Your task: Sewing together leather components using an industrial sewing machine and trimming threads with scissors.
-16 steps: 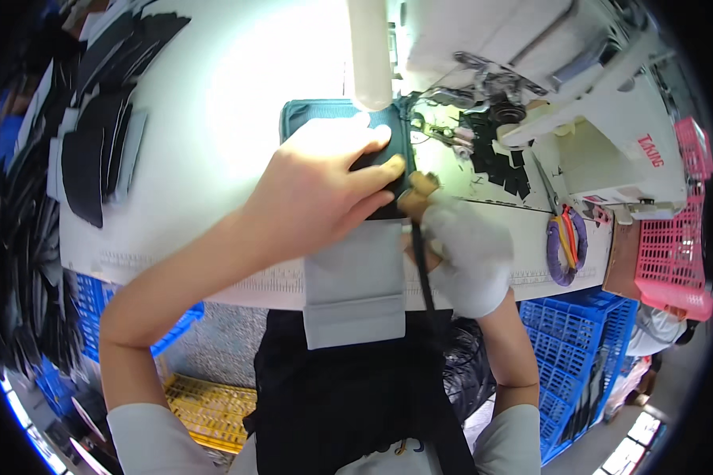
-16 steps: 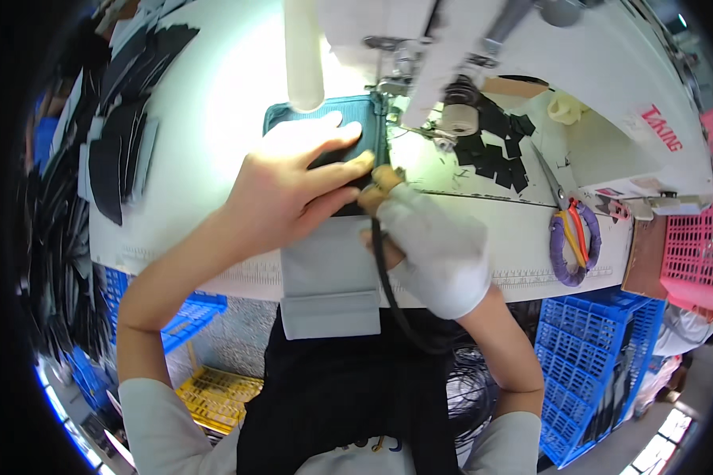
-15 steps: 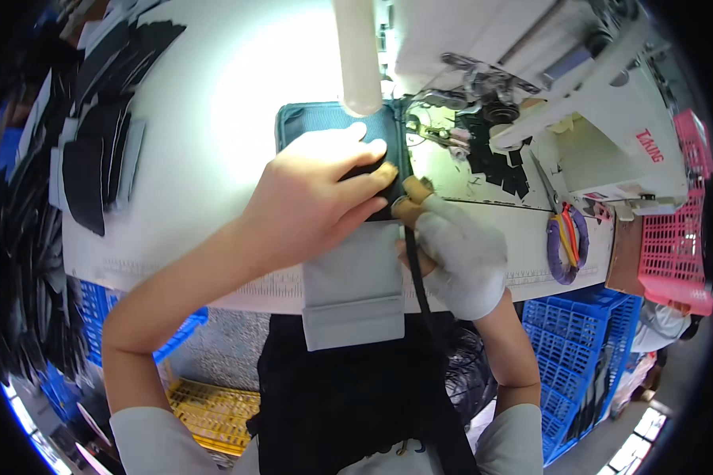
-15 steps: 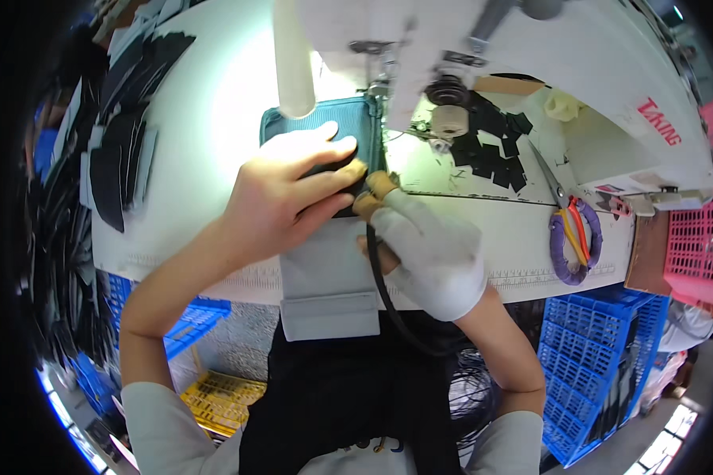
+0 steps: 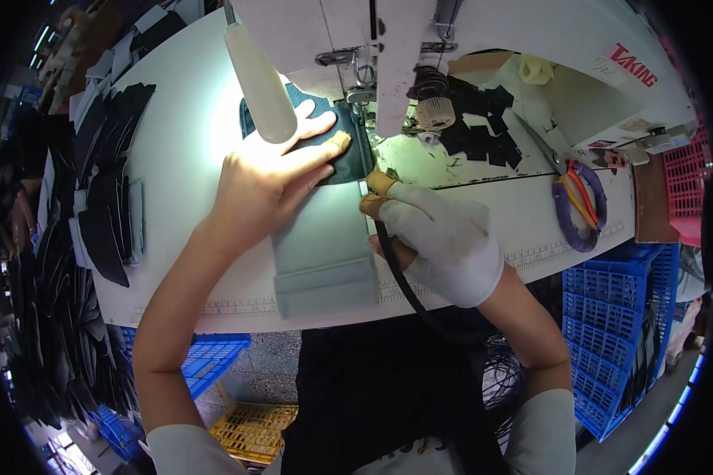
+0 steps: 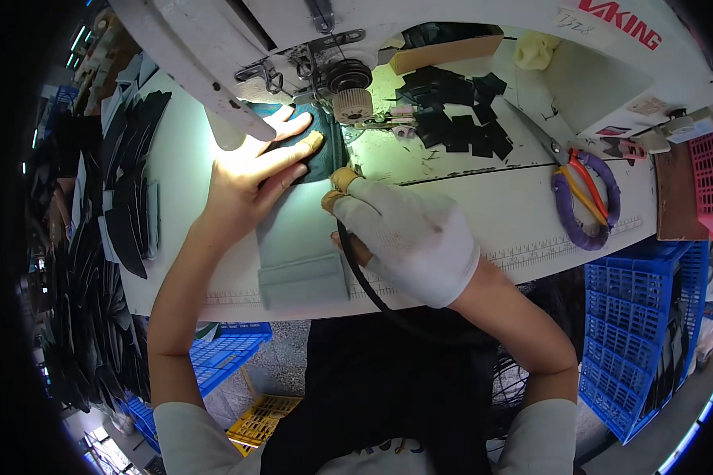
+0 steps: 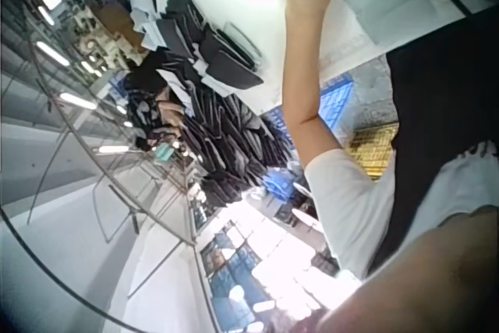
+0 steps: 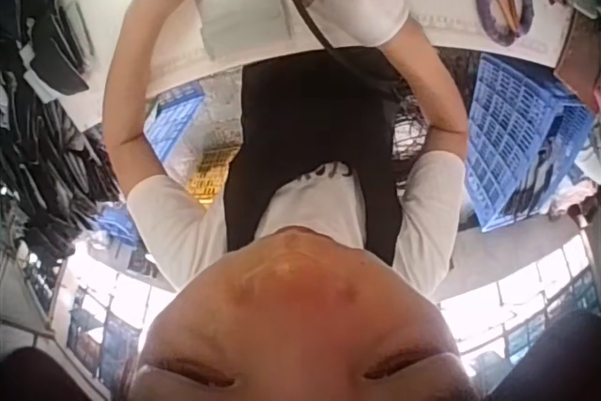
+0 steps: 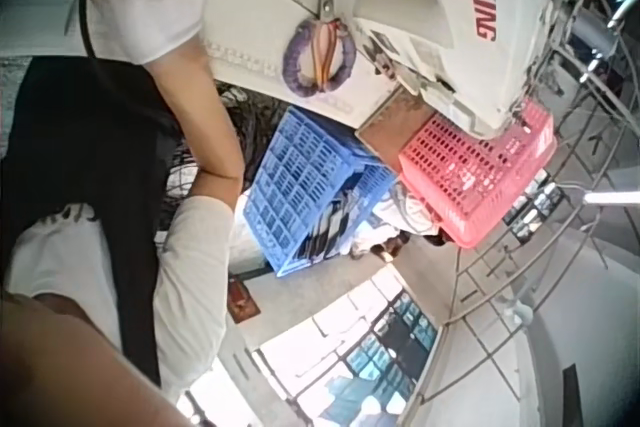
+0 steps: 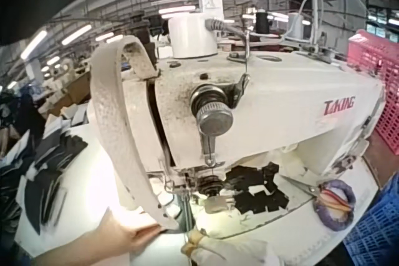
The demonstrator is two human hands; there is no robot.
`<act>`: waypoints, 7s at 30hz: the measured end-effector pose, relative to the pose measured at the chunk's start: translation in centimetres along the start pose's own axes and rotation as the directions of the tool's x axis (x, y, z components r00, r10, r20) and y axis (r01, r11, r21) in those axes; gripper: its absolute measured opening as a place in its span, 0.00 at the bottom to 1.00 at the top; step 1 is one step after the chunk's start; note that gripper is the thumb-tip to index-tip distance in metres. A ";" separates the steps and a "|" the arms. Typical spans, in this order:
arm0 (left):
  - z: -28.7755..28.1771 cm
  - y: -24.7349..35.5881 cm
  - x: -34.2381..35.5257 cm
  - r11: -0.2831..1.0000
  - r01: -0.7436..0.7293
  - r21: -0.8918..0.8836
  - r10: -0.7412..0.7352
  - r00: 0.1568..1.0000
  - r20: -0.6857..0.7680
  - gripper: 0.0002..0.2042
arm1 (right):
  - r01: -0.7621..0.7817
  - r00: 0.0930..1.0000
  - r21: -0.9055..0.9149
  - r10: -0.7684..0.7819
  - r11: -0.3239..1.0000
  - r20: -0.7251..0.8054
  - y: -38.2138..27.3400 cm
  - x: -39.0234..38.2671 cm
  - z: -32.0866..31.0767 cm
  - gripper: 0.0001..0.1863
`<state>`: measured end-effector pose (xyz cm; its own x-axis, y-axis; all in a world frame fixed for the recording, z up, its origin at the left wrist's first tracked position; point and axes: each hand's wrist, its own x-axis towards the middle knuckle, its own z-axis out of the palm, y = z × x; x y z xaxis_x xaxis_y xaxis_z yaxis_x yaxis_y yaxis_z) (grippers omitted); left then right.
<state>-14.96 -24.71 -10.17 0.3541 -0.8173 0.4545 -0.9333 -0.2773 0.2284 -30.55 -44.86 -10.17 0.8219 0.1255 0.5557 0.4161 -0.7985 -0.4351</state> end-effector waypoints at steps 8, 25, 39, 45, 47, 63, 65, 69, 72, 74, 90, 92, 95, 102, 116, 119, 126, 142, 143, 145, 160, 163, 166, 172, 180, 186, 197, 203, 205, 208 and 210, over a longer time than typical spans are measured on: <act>0.4 -0.6 0.2 0.964 0.261 -0.051 -0.258 0.964 0.060 0.17 | -0.006 1.000 0.022 0.006 1.000 0.004 -0.1 0.6 0.1 0.20; -5.9 -5.1 3.2 0.875 0.471 0.109 -0.397 0.829 -0.394 0.12 | 0.037 0.998 -0.106 -0.031 0.994 0.058 0.0 -0.1 0.0 0.21; 0.8 -0.6 1.0 0.937 0.302 -0.174 -0.324 0.938 -0.120 0.15 | 0.079 0.987 -0.155 -0.056 0.985 0.149 -0.7 0.5 -0.3 0.22; 0.2 -1.8 1.6 0.838 0.376 -0.396 -0.426 0.904 -0.043 0.16 | -0.050 0.904 -0.201 0.129 0.978 0.408 -4.9 -0.4 -3.1 0.19; 0.1 -2.4 1.6 0.865 0.355 -0.354 -0.381 0.925 -0.004 0.14 | -0.072 0.911 -0.157 0.129 0.985 0.392 -5.5 -0.6 -3.5 0.17; -0.9 -8.0 5.4 0.804 0.232 -0.547 0.020 0.910 0.415 0.07 | -0.567 0.807 0.304 0.590 0.766 0.020 -1.1 6.2 -0.7 0.12; -1.1 -7.7 5.8 0.857 0.219 -0.466 0.024 0.888 0.460 0.08 | -0.564 0.800 0.346 0.600 0.750 0.004 -1.3 6.4 -0.5 0.12; -0.9 -7.2 6.2 0.880 0.176 -0.441 0.055 0.884 0.464 0.08 | -0.595 0.781 0.272 0.624 0.756 -0.028 -1.2 6.1 -0.1 0.12; -0.7 -7.1 6.3 0.886 0.152 -0.437 0.071 0.889 0.453 0.09 | -0.555 0.801 0.338 0.598 0.760 -0.030 -0.9 5.7 0.4 0.12; -0.6 -7.0 6.3 0.893 0.137 -0.428 0.074 0.895 0.439 0.09 | -0.489 0.830 0.404 0.555 0.773 -0.058 -0.7 5.5 0.8 0.11; -1.1 -4.7 3.3 0.963 0.093 -0.253 -0.023 0.963 0.269 0.12 | -0.611 0.743 0.453 0.668 0.649 0.044 -0.9 6.3 0.7 0.11; -1.3 -4.3 2.6 0.983 -0.026 -0.181 0.056 0.986 0.160 0.12 | -0.641 0.702 0.463 0.711 0.613 0.031 -0.9 6.7 0.5 0.11; -0.9 -3.7 1.7 0.985 -0.132 -0.109 0.139 0.988 0.067 0.12 | -0.681 0.647 0.470 0.762 0.561 0.028 -0.8 6.8 0.5 0.10; -0.4 -2.4 0.4 0.993 -0.077 -0.084 0.077 0.997 -0.007 0.12 | -0.647 0.697 0.449 0.716 0.616 0.021 -0.6 6.4 1.0 0.10; 0.0 2.9 -0.4 0.998 0.062 0.029 -0.062 0.998 0.024 0.15 | -0.638 0.765 0.350 0.615 0.685 0.191 -0.8 5.6 -0.4 0.14; -0.8 3.4 -0.9 0.986 0.165 -0.017 -0.161 0.977 0.142 0.19 | -0.258 0.963 0.055 0.253 0.965 0.092 -0.9 4.2 0.0 0.17; -6.2 4.8 -8.6 0.920 0.389 0.049 -0.383 0.918 -0.102 0.21 | -0.164 0.982 -0.008 0.164 0.986 0.095 -0.4 0.9 0.1 0.21; -5.2 -0.6 -6.1 0.879 0.416 0.235 -0.292 0.857 -0.426 0.22 | -0.130 0.990 -0.074 0.133 0.989 0.039 -0.5 1.4 0.0 0.20; -3.7 0.4 -4.3 0.903 0.383 0.195 -0.284 0.872 -0.399 0.22 | -0.153 0.984 -0.107 0.161 0.982 0.074 -0.7 1.6 -0.2 0.19; -0.9 2.1 -1.4 0.884 0.256 0.391 -0.145 0.946 -0.292 0.15 | -0.259 0.944 -0.010 0.255 0.966 0.211 -0.9 1.8 -0.6 0.16; 0.9 4.8 -1.7 0.892 0.358 -0.278 -0.384 0.922 -0.045 0.20 | -0.173 0.951 0.254 0.094 0.952 0.296 -2.3 -2.0 -5.5 0.08; 1.0 3.4 -1.2 0.960 0.211 -0.186 -0.233 0.967 -0.105 0.19 | -0.157 0.945 0.180 0.095 0.971 0.313 -3.4 -1.6 -4.2 0.07; 1.2 1.6 -0.3 0.974 0.149 -0.169 -0.167 0.981 -0.095 0.19 | -0.431 0.872 0.256 0.327 0.865 0.364 -4.0 -0.4 -3.8 0.08; 0.7 -1.0 1.8 0.953 0.147 -0.265 -0.142 0.989 0.036 0.17 | -0.867 0.470 0.428 0.708 0.257 0.527 -4.2 1.6 -2.7 0.08; 1.0 -2.5 1.8 0.947 0.144 -0.288 -0.137 0.990 0.045 0.15 | -0.227 0.945 0.031 0.213 0.973 0.248 -3.7 0.2 -1.0 0.09; 1.7 -4.4 2.0 0.894 0.152 -0.421 -0.165 0.986 0.006 0.13 | -0.709 0.703 0.421 0.614 0.565 0.360 -3.9 1.1 -0.7 0.10; 0.5 -7.3 4.1 0.817 0.110 -0.567 0.061 0.960 0.275 0.13 | -0.483 0.869 0.209 0.494 0.850 0.001 -0.8 5.3 -0.5 0.11; 0.8 -7.9 5.6 0.844 0.116 -0.523 0.136 0.898 0.419 0.14 | -0.570 0.803 0.286 0.596 0.770 -0.002 -1.3 6.0 0.0 0.12; 1.1 -8.1 5.9 0.855 0.114 -0.506 0.142 0.886 0.441 0.14 | -0.559 0.807 0.298 0.590 0.774 -0.019 -1.3 5.9 0.2 0.13; 1.4 -8.4 6.2 0.863 0.115 -0.491 0.144 0.876 0.459 0.14 | -0.563 0.797 0.323 0.603 0.761 -0.034 -1.2 5.6 0.4 0.13; 1.6 -8.5 6.3 0.867 0.115 -0.484 0.143 0.874 0.464 0.15 | -0.560 0.797 0.327 0.602 0.761 -0.037 -1.1 5.5 0.6 0.13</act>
<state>-4.86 -28.25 -10.61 0.1484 -0.9884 0.0306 -0.7392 -0.0904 0.6674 -26.28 -42.98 -7.06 0.8915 -0.4028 0.2072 -0.0160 -0.4852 -0.8742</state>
